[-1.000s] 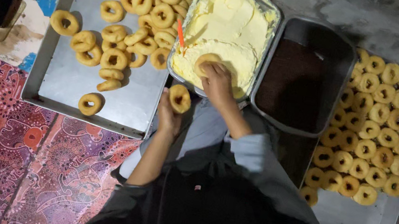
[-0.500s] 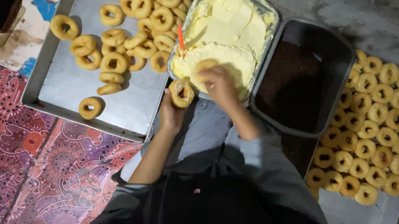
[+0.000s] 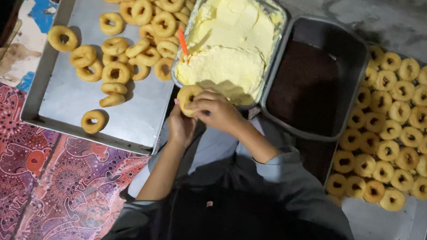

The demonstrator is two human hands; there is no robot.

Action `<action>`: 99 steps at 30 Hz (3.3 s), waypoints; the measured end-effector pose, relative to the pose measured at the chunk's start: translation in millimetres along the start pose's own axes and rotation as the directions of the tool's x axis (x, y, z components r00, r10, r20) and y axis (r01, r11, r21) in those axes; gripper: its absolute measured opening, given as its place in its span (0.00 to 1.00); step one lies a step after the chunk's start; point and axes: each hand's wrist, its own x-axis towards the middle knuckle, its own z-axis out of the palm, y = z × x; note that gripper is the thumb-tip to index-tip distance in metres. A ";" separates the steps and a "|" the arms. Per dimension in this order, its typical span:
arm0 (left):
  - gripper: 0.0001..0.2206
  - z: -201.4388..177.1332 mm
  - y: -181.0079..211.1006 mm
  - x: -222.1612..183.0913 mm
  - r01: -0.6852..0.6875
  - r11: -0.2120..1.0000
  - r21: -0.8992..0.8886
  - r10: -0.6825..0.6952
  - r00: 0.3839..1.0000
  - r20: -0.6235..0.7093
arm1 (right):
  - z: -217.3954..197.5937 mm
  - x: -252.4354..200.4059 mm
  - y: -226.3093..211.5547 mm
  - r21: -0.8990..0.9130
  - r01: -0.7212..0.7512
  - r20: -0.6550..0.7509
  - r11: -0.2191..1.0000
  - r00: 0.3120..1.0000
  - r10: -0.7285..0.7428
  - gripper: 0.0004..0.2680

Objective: The person repeatedly picks up ring-shaped donuts, inserts a dark filling into the center using fingers, and places the filled donuts onto a tray. The process is continuous and repetitive throughout the clip.

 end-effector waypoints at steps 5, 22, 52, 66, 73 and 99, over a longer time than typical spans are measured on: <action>0.21 26.2 -16.4 -7.8 0.008 0.998 0.066 -0.016 0.993 0.121 | -37.0 -20.5 -23.4 -0.082 -0.176 -0.302 0.981 0.942 0.144 0.11; 0.17 141.7 -212.4 63.2 -0.825 -0.300 0.479 -0.412 0.565 0.715 | -145.7 -254.8 145.1 0.772 -0.468 -0.379 0.431 0.206 0.902 0.10; 0.17 154.5 -99.0 -0.3 -0.523 0.055 0.851 0.018 0.852 0.523 | -272.3 -572.5 35.2 0.561 0.208 -0.652 0.801 -0.486 0.582 0.08; 0.18 -83.2 93.3 -45.3 -0.028 -0.227 0.973 0.738 0.647 0.191 | -298.3 -557.1 62.1 0.783 -0.046 -0.560 0.620 -0.486 0.671 0.08; 0.47 -111.4 186.1 -18.5 0.540 -0.303 0.785 0.864 0.503 -0.012 | -291.4 -494.2 42.7 0.544 -0.835 -0.837 -0.082 -0.533 -0.123 0.22; 0.15 14.3 14.9 -62.3 -0.038 0.798 0.601 0.037 0.999 0.013 | 21.4 -134.1 -85.6 -0.103 -0.112 -0.211 0.988 0.973 0.088 0.14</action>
